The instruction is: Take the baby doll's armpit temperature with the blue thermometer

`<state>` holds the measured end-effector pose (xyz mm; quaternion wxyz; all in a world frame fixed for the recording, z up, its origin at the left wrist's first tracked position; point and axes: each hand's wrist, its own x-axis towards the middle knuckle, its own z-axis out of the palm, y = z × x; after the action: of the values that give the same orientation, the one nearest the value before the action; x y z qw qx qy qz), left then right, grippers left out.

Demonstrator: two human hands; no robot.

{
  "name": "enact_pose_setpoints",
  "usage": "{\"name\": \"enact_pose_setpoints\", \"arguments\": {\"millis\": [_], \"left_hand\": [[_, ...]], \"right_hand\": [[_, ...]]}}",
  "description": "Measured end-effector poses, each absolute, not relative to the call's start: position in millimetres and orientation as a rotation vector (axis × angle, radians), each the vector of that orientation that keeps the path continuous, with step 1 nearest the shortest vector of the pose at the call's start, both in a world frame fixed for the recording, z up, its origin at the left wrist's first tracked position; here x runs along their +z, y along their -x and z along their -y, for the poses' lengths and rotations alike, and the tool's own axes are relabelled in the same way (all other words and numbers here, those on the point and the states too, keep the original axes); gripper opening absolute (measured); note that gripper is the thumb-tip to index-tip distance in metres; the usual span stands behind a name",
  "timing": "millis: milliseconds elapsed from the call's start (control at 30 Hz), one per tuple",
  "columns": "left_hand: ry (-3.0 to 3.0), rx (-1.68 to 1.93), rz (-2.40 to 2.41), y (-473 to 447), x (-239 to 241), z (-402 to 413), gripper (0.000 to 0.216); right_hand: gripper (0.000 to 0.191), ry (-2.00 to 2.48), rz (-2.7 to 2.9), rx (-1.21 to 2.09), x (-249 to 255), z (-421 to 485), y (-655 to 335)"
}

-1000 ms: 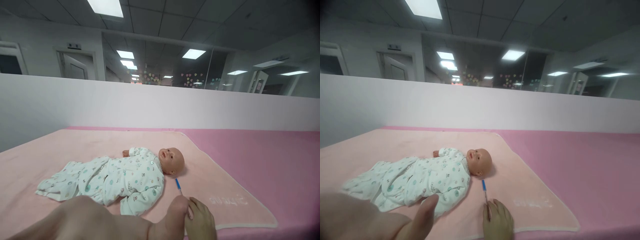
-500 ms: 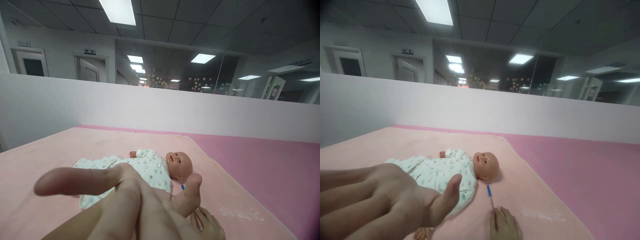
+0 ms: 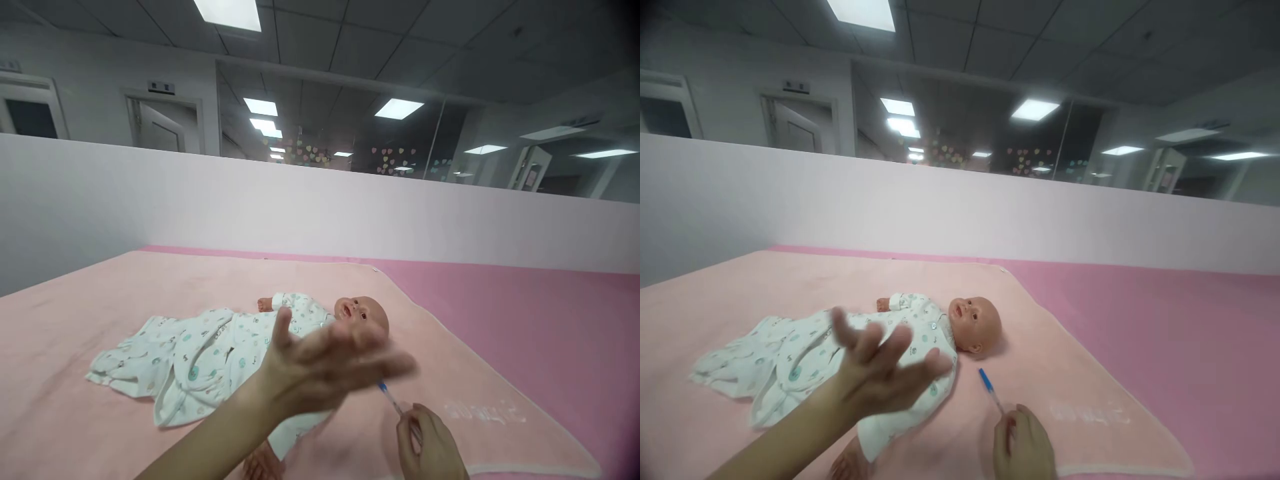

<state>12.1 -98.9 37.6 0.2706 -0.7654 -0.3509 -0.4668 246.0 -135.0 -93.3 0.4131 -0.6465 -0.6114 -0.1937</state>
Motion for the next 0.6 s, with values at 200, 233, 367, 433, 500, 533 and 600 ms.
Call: {"name": "enact_pose_setpoints", "arguments": {"millis": [200, 233, 367, 433, 500, 533, 600], "left_hand": [[2.150, -1.094, 1.120, 18, 39, 66, 0.052], [2.155, -1.091, 1.189, 23, 36, 60, 0.050], [2.186, -1.114, 1.414, 42, 17, 33, 0.047], [2.269, -1.141, 1.549, 49, 7, 20, 0.044], [2.377, -1.214, 1.733, 54, -1, 10, 0.039], [2.446, -1.254, 1.789, 55, -3, 8, 0.037], [2.519, -1.369, 1.870, 57, -6, 6, 0.037]], "right_hand": [[0.035, 1.705, 1.444, -0.143, -69, 153, -238], [0.035, 1.731, 1.430, -0.068, -60, 157, -236], [0.034, 1.600, 1.432, 0.230, -15, 165, -230], [0.037, 1.428, 1.419, 0.332, 14, 161, -226], [0.041, 1.255, 1.370, 0.418, 48, 151, -220], [0.043, 1.164, 1.341, 0.454, 66, 144, -216], [0.047, 0.962, 1.270, 0.518, 99, 125, -205]]}}
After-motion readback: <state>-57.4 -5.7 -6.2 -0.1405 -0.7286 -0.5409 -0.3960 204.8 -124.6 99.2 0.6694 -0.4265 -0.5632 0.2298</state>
